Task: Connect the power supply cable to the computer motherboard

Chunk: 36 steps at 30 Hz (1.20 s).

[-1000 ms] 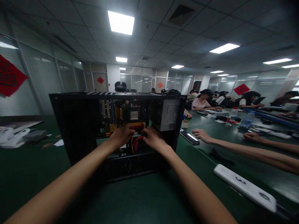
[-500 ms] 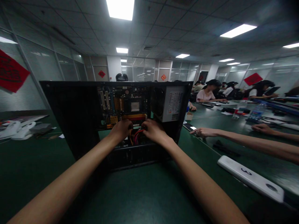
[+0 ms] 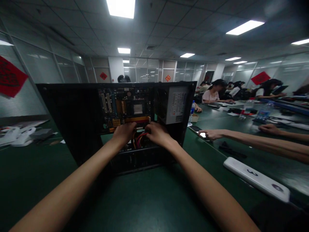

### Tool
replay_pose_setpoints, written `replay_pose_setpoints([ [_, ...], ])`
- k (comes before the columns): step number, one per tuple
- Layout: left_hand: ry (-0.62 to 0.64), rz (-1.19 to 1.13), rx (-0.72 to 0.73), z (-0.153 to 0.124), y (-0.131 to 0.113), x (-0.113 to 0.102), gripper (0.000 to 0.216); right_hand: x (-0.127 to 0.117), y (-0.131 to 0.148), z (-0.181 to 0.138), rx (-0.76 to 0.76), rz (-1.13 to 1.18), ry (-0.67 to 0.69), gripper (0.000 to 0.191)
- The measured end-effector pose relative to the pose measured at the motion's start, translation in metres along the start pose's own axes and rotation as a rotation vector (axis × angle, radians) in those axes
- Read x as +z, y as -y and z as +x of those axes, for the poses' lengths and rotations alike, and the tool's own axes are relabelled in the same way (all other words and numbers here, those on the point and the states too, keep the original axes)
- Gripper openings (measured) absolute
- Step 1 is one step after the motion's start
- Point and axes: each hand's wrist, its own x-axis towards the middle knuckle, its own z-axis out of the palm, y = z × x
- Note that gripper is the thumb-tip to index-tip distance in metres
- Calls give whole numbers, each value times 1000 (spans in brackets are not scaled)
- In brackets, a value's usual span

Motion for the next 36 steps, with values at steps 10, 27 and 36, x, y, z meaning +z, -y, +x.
replay_pose_setpoints([
  [10,25,73,-28,-2,-3,-7,25,2,-2,0,-3,-2,-9,20],
  [27,53,109,-17,4,-5,-2,29,3,-2,2,-10,-10,9,20],
  [36,88,143,-34,3,-8,-8,35,2,2,1,-21,1,33,19],
])
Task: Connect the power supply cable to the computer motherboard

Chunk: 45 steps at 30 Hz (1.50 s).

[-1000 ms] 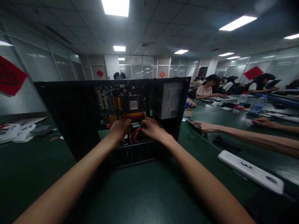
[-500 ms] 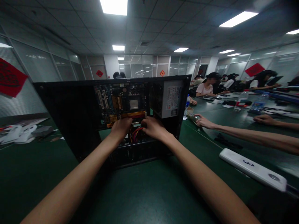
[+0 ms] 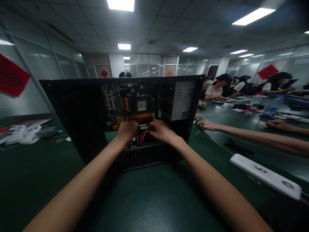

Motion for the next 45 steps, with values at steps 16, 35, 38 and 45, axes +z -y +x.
replay_pose_setpoints([
  [16,-26,-10,-9,2,0,2,34,5,-2,2,-98,24,34,20],
  [35,22,16,59,0,6,4,37,4,-1,3,-126,34,83,22],
  [38,9,14,58,1,6,6,36,6,-2,4,-129,41,78,23],
  [45,-7,16,34,2,4,7,34,6,-2,4,-126,45,74,21],
])
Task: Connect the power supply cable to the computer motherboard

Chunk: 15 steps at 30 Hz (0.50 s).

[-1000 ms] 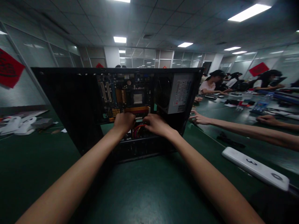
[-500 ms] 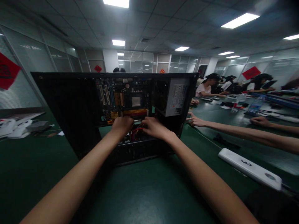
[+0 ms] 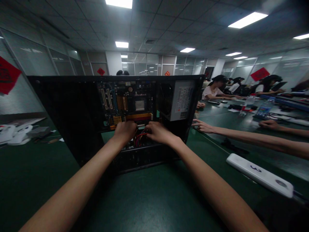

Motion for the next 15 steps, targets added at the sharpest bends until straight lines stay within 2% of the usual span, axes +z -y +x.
replay_pose_setpoints([
  [15,16,12,-26,-2,-2,-3,34,-4,4,-1,0,8,18,22],
])
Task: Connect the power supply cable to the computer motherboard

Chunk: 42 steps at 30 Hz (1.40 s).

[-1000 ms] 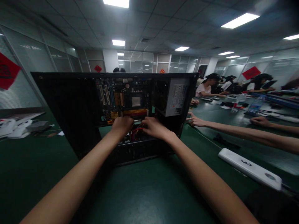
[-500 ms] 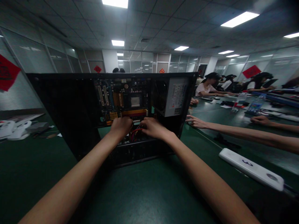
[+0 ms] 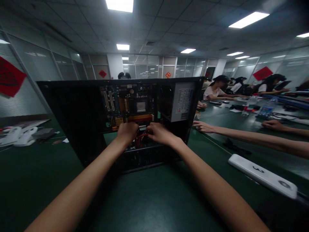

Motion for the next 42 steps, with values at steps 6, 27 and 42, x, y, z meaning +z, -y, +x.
replay_pose_setpoints([
  [6,14,-13,9,-3,-1,-3,38,2,-3,-1,-1,-3,-15,22],
  [27,5,-58,-41,-7,-1,-4,39,1,-1,0,-29,35,-37,22],
  [42,23,-47,-73,-8,-3,-7,41,1,-2,-2,-99,52,-60,25],
])
